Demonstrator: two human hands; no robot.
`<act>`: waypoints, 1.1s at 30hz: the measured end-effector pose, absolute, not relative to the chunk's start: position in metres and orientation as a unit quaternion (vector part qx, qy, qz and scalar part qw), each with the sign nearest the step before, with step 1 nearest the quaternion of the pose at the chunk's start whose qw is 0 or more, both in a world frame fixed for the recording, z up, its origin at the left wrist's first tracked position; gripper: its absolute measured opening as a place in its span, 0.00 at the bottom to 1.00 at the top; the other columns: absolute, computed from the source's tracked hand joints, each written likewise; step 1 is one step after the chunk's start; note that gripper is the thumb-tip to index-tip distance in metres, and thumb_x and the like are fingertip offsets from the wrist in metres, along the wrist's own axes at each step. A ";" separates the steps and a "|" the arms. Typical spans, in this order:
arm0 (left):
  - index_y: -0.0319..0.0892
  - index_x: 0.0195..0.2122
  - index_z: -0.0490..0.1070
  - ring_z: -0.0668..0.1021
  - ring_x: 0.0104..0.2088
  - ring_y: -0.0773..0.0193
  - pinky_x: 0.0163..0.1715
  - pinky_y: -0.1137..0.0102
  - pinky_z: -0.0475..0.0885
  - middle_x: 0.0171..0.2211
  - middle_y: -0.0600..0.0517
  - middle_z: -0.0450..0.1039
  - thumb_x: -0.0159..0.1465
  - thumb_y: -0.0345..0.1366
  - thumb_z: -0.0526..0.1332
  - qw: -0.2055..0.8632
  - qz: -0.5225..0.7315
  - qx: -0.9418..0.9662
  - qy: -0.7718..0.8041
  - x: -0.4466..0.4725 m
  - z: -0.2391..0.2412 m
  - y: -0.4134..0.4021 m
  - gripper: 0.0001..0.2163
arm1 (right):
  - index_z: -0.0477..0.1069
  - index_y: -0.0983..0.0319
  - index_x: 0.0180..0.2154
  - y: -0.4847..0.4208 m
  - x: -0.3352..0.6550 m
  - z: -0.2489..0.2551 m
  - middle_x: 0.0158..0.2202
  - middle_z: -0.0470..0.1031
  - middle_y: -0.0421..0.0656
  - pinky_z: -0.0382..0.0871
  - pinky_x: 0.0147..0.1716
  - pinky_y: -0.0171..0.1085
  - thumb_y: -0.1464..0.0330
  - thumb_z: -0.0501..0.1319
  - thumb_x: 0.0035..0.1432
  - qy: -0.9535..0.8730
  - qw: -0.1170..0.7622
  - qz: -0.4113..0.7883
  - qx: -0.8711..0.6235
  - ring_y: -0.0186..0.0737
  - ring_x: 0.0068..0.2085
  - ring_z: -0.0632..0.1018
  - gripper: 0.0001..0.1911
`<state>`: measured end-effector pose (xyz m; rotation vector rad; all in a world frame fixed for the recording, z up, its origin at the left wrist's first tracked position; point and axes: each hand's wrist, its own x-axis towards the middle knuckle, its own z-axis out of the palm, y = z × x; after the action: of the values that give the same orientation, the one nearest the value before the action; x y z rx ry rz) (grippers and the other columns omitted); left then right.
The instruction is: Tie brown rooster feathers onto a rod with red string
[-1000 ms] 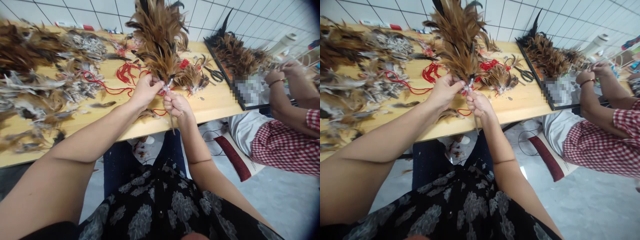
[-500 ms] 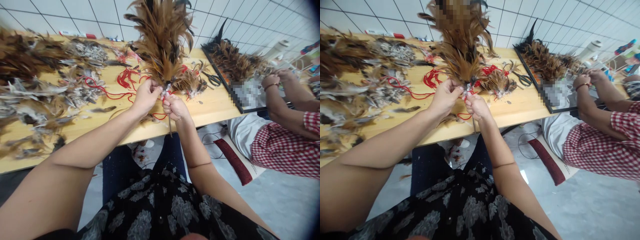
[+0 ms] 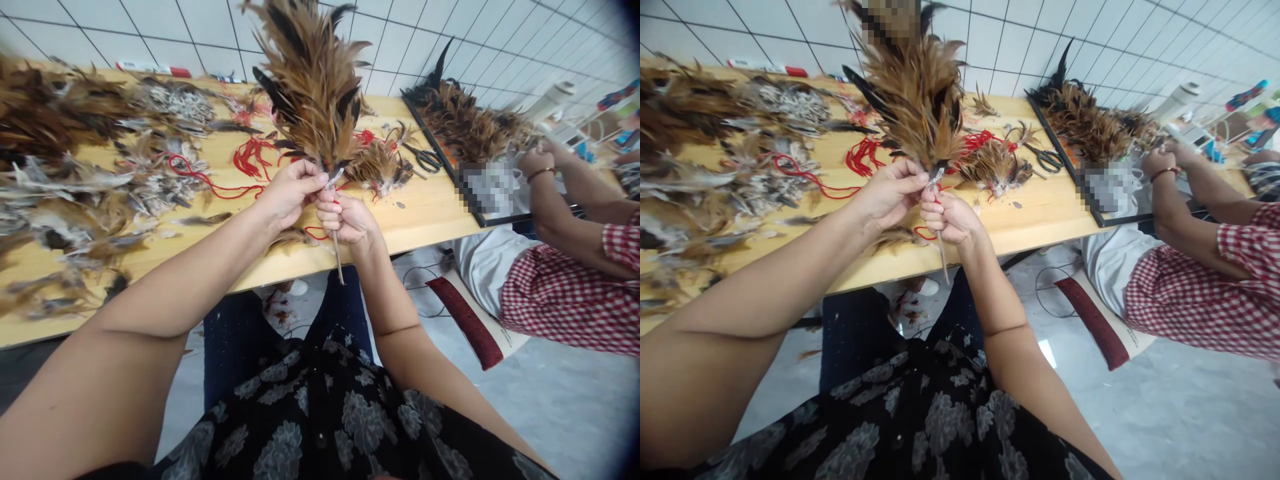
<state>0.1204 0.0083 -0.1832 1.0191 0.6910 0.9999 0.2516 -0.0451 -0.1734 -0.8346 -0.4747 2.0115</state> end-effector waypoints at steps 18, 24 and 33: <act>0.40 0.25 0.64 0.66 0.24 0.72 0.28 0.74 0.61 0.23 0.57 0.63 0.63 0.18 0.61 0.631 0.526 0.452 0.347 0.131 -0.176 -0.003 0.14 | 0.47 0.58 0.29 -0.049 0.250 -0.175 0.20 0.43 0.30 0.38 0.14 0.24 0.68 0.39 0.80 -0.175 0.468 0.815 -0.291 0.26 0.17 0.45 0.21; 0.41 0.24 0.61 0.65 0.22 0.72 0.27 0.74 0.62 0.21 0.57 0.62 0.62 0.20 0.64 0.685 0.501 0.412 0.332 0.128 -0.171 -0.003 0.15 | 0.47 0.58 0.28 -0.047 0.246 -0.174 0.20 0.42 0.30 0.40 0.14 0.24 0.67 0.39 0.80 -0.180 0.491 0.786 -0.329 0.26 0.17 0.44 0.22; 0.39 0.24 0.66 0.68 0.20 0.73 0.25 0.76 0.67 0.20 0.56 0.67 0.61 0.21 0.69 0.734 0.440 0.396 0.332 0.123 -0.171 -0.002 0.14 | 0.47 0.59 0.27 -0.050 0.259 -0.178 0.20 0.42 0.30 0.37 0.15 0.25 0.66 0.39 0.80 -0.151 0.458 0.828 -0.286 0.26 0.17 0.46 0.23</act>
<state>0.1229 -0.0023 -0.1708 0.8701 0.7309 0.9675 0.2589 -0.0501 -0.1779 -0.7039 -0.3720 2.0394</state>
